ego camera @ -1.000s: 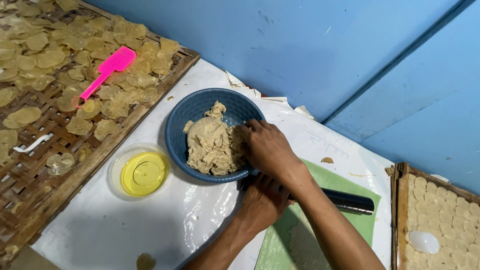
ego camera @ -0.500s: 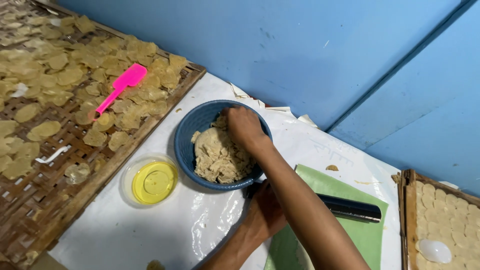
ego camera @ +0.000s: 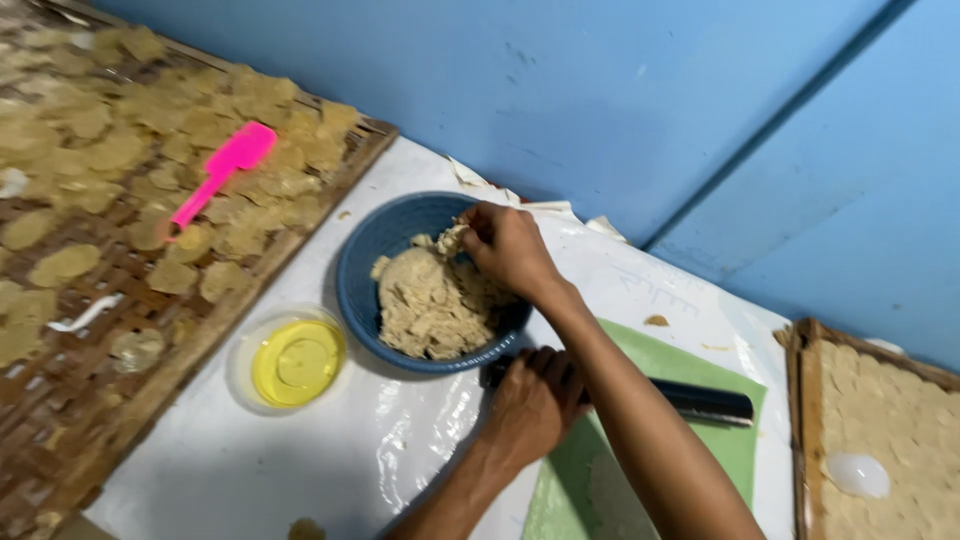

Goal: Flattening small balls of dough into thin discs using a rolling pin on a plastic sheet.

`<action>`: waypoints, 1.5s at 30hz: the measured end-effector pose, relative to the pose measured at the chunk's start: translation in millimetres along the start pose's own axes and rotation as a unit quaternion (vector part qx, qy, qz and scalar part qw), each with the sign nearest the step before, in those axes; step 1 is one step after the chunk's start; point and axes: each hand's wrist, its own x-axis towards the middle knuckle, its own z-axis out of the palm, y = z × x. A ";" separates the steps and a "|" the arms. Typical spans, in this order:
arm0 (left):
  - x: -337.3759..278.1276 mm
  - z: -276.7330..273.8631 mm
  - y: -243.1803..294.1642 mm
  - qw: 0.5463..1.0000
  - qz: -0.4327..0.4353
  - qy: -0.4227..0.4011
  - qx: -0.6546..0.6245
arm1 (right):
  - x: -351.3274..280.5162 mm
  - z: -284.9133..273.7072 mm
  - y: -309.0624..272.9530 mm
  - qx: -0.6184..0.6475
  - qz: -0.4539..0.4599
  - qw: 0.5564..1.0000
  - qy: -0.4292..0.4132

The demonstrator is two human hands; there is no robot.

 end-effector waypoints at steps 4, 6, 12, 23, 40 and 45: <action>6.1 -3.2 4.9 0.998 0.008 -0.045 0.050 | -33.0 -36.6 15.3 0.100 -0.003 0.995 0.016; 4.3 -3.5 7.0 0.997 0.024 -0.031 0.061 | -64.2 -56.7 19.7 0.148 0.014 0.989 0.019; 7.2 -4.4 7.3 0.995 0.027 -0.006 0.098 | -171.1 -123.3 21.9 0.265 0.061 0.961 0.040; 8.8 -19.0 20.8 0.983 -0.105 0.115 0.099 | -269.0 -73.0 88.6 0.134 0.026 0.981 0.140; 8.2 -22.3 29.7 0.984 -0.093 0.132 0.081 | -242.4 -55.1 71.5 -0.099 0.182 0.974 -0.090; 7.8 -22.7 27.3 0.984 -0.089 0.134 0.073 | -249.7 -56.7 65.7 -0.076 0.010 0.997 -0.026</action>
